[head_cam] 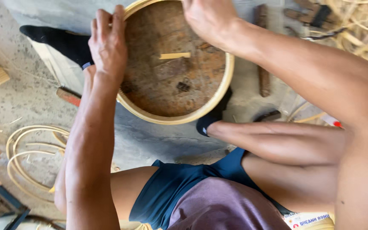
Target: The person sits on the floor and weaves a bamboo basket by hand. They attach a bamboo ring to the basket rim, tuck and press the ends, and use a wooden mallet to secure the ring. The person then lifts and rotates the basket to inspect the finished rim.
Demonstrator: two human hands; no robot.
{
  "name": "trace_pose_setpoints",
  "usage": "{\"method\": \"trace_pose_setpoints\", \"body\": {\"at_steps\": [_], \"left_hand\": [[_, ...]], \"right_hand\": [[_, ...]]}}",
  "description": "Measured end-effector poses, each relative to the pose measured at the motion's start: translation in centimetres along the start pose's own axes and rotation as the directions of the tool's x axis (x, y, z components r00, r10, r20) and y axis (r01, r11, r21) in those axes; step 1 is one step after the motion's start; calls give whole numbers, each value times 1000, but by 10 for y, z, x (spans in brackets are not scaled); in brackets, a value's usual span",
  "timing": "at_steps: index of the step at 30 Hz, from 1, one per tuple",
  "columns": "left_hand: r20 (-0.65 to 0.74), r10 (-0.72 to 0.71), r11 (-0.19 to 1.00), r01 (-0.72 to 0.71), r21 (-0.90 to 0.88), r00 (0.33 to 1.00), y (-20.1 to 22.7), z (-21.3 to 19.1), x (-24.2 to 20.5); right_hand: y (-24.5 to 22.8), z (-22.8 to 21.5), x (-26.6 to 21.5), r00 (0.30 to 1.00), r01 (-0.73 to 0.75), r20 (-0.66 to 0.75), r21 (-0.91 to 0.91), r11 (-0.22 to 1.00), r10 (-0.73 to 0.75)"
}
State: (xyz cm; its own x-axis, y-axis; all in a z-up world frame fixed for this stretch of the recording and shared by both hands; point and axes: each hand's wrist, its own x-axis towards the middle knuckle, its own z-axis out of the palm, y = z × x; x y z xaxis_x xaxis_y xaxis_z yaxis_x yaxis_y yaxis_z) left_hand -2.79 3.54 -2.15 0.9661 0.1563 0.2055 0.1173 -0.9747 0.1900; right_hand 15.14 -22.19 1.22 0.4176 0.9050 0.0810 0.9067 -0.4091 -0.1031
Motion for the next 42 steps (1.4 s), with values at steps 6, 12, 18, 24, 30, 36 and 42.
{"method": "trace_pose_setpoints", "body": {"at_steps": [6,12,18,24,30,36,42], "left_hand": [[-199,81,996,-85,-11,977,-7,0,12],[-121,-134,814,40,-579,984,39,-71,-13],[-134,-128,886,53,-460,983,87,-90,-18],[71,-535,582,428,-691,842,64,-112,4],[328,-240,281,389,-877,914,108,-90,-1],[441,-20,235,433,-870,897,206,-39,-12],[392,14,195,382,-903,920,248,-46,-7]], "right_hand": [[28,-119,-29,976,-219,101,500,838,195],[97,-163,-145,911,-290,154,898,331,382],[119,9,-274,670,-539,528,-138,831,522],[147,73,-333,604,-649,502,-141,747,619],[116,48,-318,596,-799,445,240,552,669],[17,6,-264,799,-556,333,726,404,501],[-23,-51,-237,924,-258,10,757,600,383]]}}
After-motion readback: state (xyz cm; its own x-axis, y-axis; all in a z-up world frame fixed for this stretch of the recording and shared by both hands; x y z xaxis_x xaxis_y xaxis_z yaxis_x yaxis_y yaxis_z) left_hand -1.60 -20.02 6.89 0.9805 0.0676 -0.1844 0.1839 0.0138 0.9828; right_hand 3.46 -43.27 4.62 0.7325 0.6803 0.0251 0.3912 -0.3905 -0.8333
